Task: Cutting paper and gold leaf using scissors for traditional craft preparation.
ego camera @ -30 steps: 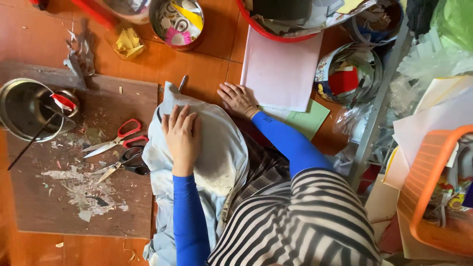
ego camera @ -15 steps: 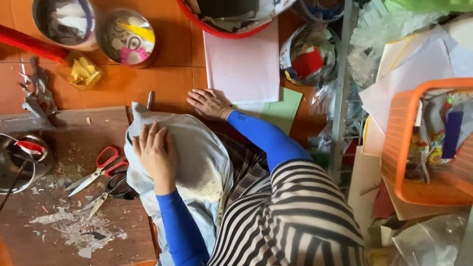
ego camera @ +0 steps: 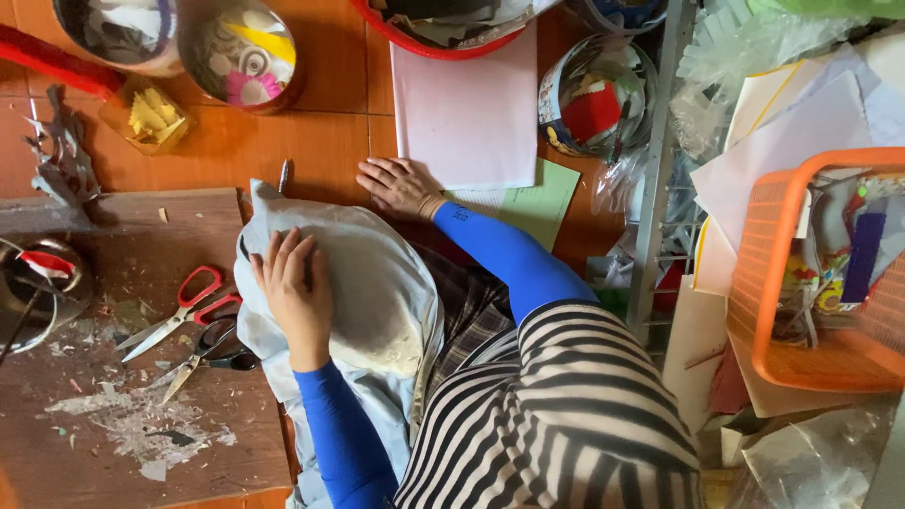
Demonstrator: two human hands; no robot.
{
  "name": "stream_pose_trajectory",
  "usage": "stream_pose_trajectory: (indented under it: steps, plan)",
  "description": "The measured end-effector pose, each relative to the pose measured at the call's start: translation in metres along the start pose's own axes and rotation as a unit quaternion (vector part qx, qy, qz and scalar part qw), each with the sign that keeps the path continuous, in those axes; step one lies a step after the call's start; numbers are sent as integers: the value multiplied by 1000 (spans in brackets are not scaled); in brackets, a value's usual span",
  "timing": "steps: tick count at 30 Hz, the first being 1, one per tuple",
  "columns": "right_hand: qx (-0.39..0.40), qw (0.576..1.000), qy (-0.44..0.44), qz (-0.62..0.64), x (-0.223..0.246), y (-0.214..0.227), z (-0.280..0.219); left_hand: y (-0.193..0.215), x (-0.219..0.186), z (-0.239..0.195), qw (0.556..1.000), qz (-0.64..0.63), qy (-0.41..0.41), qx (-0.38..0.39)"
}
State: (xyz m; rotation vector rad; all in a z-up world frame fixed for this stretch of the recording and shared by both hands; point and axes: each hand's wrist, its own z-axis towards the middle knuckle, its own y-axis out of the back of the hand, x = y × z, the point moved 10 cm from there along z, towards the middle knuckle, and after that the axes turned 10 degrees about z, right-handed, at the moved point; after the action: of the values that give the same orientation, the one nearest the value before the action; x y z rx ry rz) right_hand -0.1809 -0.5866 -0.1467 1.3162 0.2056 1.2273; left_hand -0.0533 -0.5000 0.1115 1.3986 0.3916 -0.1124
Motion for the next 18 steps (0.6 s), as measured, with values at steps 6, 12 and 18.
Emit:
stream_pose_trajectory:
  steps: [6,12,18]
  plan:
    - [-9,1000,-3,10,7,17,6,36,62,-75,928,-310,189,-86]
    - [23,997,55,41,20,112,29,30,184,-248,890,-254,342,-160]
    - [-233,966,-110,6,-115,377,-37,8,265,-428,844,-153,455,-241]
